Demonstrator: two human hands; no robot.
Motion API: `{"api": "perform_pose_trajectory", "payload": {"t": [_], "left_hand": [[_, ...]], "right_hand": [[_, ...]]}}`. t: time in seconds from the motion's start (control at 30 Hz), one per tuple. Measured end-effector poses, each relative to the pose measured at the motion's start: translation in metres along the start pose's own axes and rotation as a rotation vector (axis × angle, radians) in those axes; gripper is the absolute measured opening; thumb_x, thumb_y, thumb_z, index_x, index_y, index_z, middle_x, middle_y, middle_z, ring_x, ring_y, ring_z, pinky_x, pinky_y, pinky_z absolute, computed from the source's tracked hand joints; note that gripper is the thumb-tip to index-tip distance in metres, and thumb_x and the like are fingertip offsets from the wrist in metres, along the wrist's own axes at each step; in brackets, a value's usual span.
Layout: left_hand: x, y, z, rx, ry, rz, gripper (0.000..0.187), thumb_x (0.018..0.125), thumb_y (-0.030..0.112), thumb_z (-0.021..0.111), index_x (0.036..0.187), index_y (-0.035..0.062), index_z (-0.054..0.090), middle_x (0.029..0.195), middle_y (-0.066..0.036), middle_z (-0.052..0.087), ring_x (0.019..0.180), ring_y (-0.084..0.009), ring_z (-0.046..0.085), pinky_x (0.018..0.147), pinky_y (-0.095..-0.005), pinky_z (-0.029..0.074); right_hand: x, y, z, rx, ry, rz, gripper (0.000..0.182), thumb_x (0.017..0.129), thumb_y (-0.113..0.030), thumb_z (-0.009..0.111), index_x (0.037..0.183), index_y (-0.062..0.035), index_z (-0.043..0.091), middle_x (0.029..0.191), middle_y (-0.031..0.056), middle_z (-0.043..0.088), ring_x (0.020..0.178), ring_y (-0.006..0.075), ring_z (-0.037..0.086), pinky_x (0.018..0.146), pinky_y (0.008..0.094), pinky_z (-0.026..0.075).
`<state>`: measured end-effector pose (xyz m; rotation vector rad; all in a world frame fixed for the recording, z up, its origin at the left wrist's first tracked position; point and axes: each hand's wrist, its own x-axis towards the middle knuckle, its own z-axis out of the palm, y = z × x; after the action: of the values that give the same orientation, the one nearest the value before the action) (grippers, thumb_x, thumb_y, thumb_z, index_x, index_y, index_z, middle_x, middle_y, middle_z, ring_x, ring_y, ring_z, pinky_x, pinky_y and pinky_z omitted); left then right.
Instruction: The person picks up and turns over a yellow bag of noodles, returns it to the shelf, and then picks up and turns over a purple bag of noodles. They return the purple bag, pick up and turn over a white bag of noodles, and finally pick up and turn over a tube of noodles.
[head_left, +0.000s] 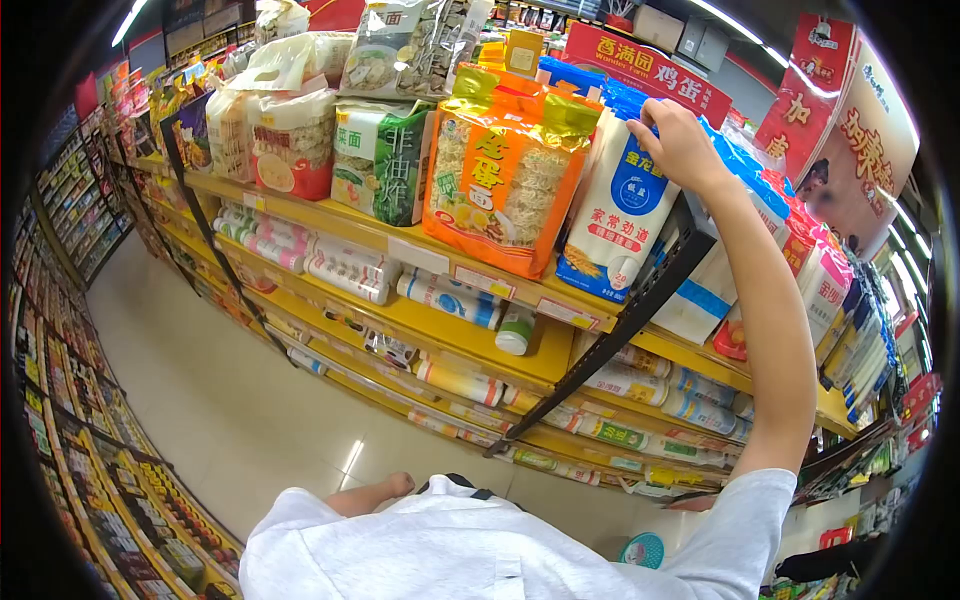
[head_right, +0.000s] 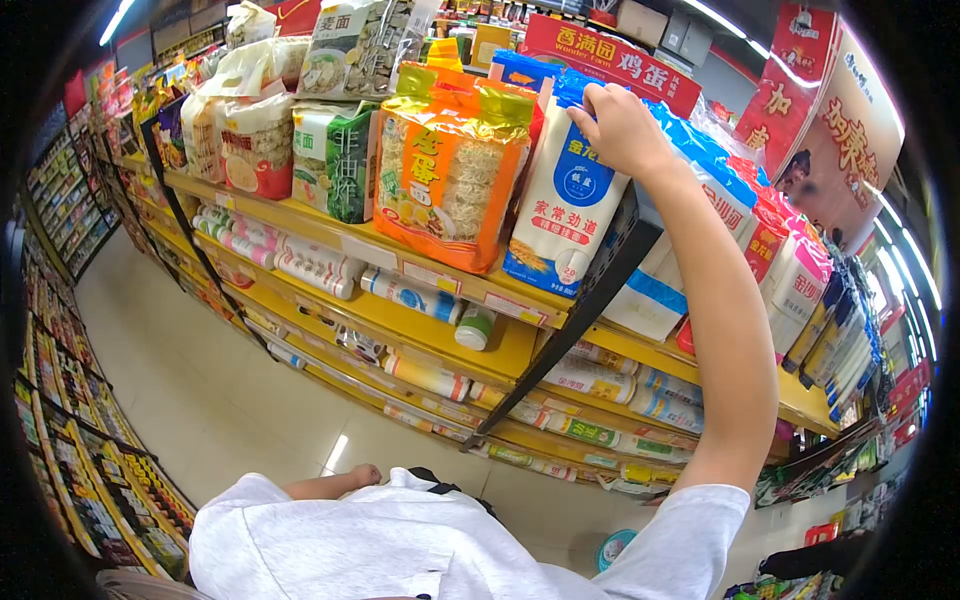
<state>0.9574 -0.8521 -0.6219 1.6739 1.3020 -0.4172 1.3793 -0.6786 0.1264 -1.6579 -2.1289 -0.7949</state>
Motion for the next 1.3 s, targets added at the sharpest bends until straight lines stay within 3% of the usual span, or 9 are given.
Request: {"api": "perform_pose_trajectory", "payload": {"t": [0.17, 0.23, 0.37, 0.53, 0.63, 0.77, 0.97, 1.03, 1.3], "left_hand": [[0.022, 0.006, 0.027, -0.007, 0.122, 0.256, 0.025, 0.076, 0.03, 0.061, 0.086, 0.0089, 0.07, 0.088, -0.013, 0.069, 0.08, -0.0256, 0.066, 0.073, -0.0382, 0.051], [0.015, 0.009, 0.025, 0.08, 0.121, 0.244, 0.025, 0.077, 0.03, 0.062, 0.086, 0.0087, 0.071, 0.088, -0.013, 0.069, 0.081, -0.0253, 0.066, 0.075, -0.0354, 0.052], [0.008, -0.016, 0.028, -0.028, 0.024, 0.198, 0.022, 0.077, 0.029, 0.063, 0.083, 0.0099, 0.071, 0.085, -0.012, 0.07, 0.077, -0.0242, 0.067, 0.071, -0.0349, 0.053], [-0.025, -0.035, 0.031, -0.162, -0.046, -0.121, 0.022, 0.076, 0.03, 0.065, 0.086, 0.0124, 0.072, 0.085, -0.013, 0.07, 0.079, -0.0217, 0.067, 0.073, -0.0354, 0.053], [-0.037, -0.044, 0.039, -0.131, -0.039, -0.161, 0.022, 0.077, 0.03, 0.064, 0.087, 0.0122, 0.072, 0.085, -0.013, 0.07, 0.072, -0.0242, 0.067, 0.069, -0.0359, 0.053], [-0.043, -0.045, 0.051, -0.168, 0.046, 0.002, 0.021, 0.077, 0.023, 0.058, 0.078, 0.0043, 0.068, 0.069, -0.013, 0.064, 0.063, -0.0246, 0.064, 0.057, -0.0406, 0.051], [-0.018, -0.045, 0.041, 0.016, 0.038, 0.094, 0.026, 0.075, 0.025, 0.059, 0.085, 0.0035, 0.07, 0.084, -0.02, 0.068, 0.081, -0.0329, 0.066, 0.073, -0.0421, 0.051], [-0.027, -0.031, 0.019, 0.025, 0.282, 0.003, 0.026, 0.077, 0.024, 0.055, 0.087, 0.005, 0.069, 0.085, -0.021, 0.067, 0.083, -0.0341, 0.066, 0.076, -0.0406, 0.053], [-0.026, -0.012, 0.0, -0.246, 0.546, 0.091, 0.023, 0.08, 0.023, 0.058, 0.087, 0.0048, 0.068, 0.086, -0.019, 0.067, 0.081, -0.0347, 0.065, 0.074, -0.0419, 0.051]], "right_hand": [[-0.005, -0.007, -0.009, 0.057, -0.08, 0.065, 0.048, 0.083, -0.042, 0.066, 0.103, 0.0008, 0.056, 0.101, 0.0206, 0.061, 0.095, 0.0338, 0.059, 0.084, 0.0398, 0.048], [-0.007, -0.004, -0.001, -0.096, 0.031, -0.071, 0.061, 0.076, -0.048, 0.071, 0.111, -0.0006, 0.055, 0.105, 0.0191, 0.062, 0.101, 0.0327, 0.058, 0.087, 0.0397, 0.047], [-0.004, -0.016, -0.017, -0.028, -0.157, 0.06, 0.075, 0.066, -0.049, 0.078, 0.119, -0.0011, 0.054, 0.11, 0.0191, 0.062, 0.109, 0.0311, 0.057, 0.092, 0.0386, 0.046], [0.008, -0.019, -0.043, 0.133, -0.471, 0.116, 0.089, 0.054, -0.026, 0.088, 0.128, 0.0039, 0.048, 0.116, 0.0216, 0.06, 0.108, 0.0299, 0.059, 0.095, 0.0355, 0.046], [0.007, -0.011, -0.039, 0.18, -0.462, 0.073, 0.08, 0.055, -0.018, 0.087, 0.123, 0.003, 0.051, 0.112, 0.0189, 0.062, 0.104, 0.027, 0.062, 0.091, 0.0346, 0.049], [0.002, -0.012, -0.038, 0.231, -0.398, 0.012, 0.068, 0.058, -0.009, 0.085, 0.116, 0.0033, 0.054, 0.107, 0.0168, 0.065, 0.099, 0.0244, 0.064, 0.089, 0.0348, 0.051], [-0.009, -0.027, -0.062, 0.194, -0.319, -0.016, 0.075, 0.058, -0.013, 0.086, 0.122, 0.0022, 0.052, 0.112, 0.018, 0.063, 0.104, 0.0276, 0.062, 0.093, 0.0349, 0.049], [-0.013, -0.026, -0.072, 0.157, -0.277, -0.014, 0.069, 0.06, -0.012, 0.084, 0.121, 0.0002, 0.053, 0.111, 0.0172, 0.063, 0.103, 0.0272, 0.063, 0.091, 0.0354, 0.05], [-0.048, -0.008, -0.142, 0.024, 0.163, -0.031, 0.061, 0.07, -0.015, 0.077, 0.125, -0.0055, 0.053, 0.103, 0.0136, 0.065, 0.094, 0.0232, 0.065, 0.087, 0.0349, 0.052]]}}
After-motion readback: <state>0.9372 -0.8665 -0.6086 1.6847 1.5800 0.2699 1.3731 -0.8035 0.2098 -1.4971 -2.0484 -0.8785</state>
